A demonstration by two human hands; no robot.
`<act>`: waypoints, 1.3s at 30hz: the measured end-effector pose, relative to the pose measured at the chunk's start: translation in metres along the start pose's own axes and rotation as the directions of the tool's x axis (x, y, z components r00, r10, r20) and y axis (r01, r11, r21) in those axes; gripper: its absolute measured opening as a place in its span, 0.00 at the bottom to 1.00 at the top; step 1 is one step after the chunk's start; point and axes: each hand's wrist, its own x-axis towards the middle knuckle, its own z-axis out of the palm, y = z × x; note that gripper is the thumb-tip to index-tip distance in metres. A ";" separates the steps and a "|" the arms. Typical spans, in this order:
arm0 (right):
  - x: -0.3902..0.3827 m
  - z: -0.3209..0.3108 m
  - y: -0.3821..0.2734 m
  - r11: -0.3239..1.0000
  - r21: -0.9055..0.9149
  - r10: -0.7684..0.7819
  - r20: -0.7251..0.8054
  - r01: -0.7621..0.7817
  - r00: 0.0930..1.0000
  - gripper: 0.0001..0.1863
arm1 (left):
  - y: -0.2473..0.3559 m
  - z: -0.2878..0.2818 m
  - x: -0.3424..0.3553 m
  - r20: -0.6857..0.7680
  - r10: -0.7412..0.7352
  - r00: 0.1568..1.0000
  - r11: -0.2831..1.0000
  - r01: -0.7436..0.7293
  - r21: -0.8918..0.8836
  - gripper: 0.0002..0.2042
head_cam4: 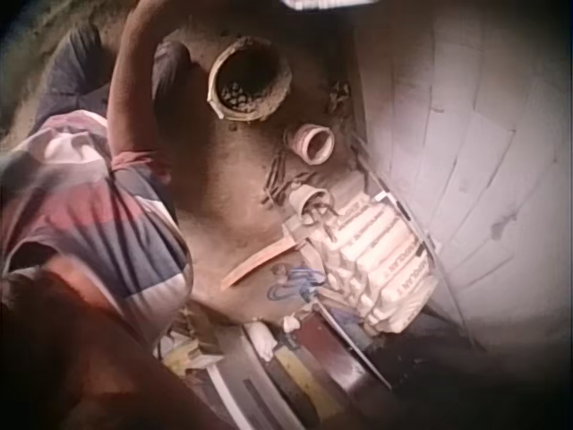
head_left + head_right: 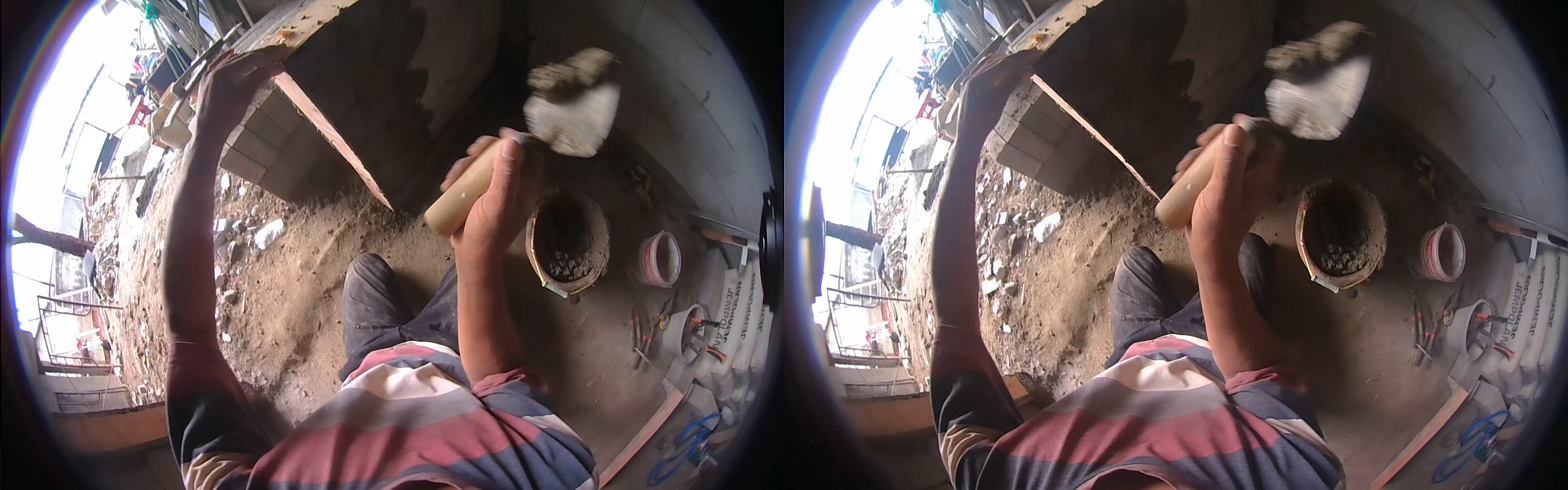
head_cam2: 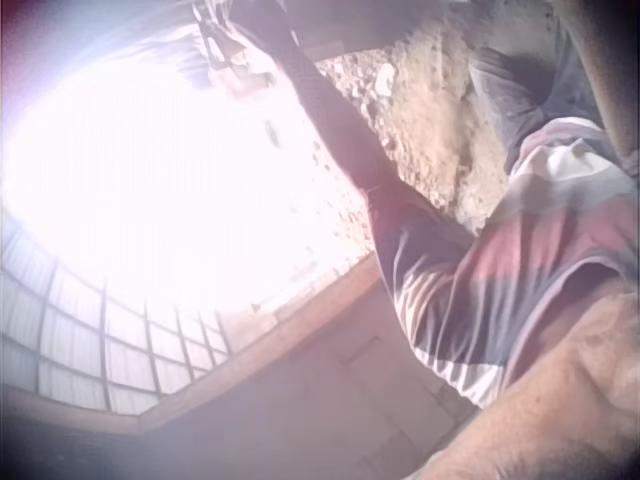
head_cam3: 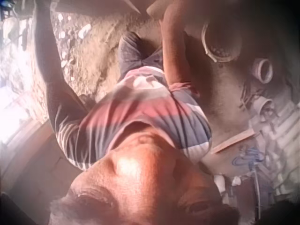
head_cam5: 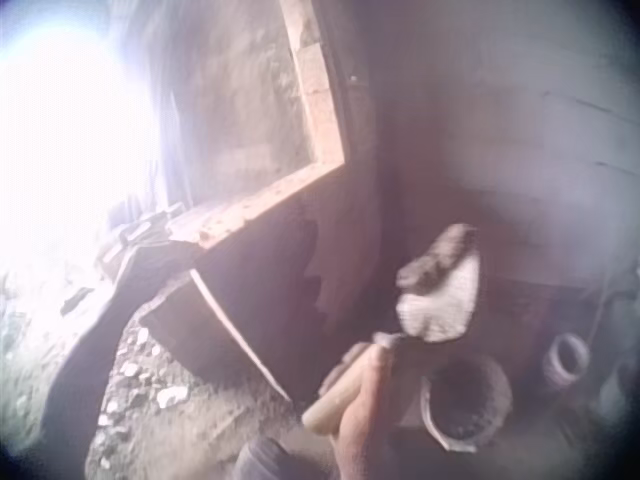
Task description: The person pours water into a pile of dry cement mix and uses a hoe to combine the materials. After mixing, the person scoops the wet cement into a bucket, carries it into a room, and uses a trowel to apply the mortar to a wall.
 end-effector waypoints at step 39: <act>0.134 -0.425 0.001 -0.262 -0.671 0.636 -0.660 -0.694 0.399 0.20 | 0.106 0.188 -0.374 0.877 -0.468 0.110 0.263 0.965 0.019 0.37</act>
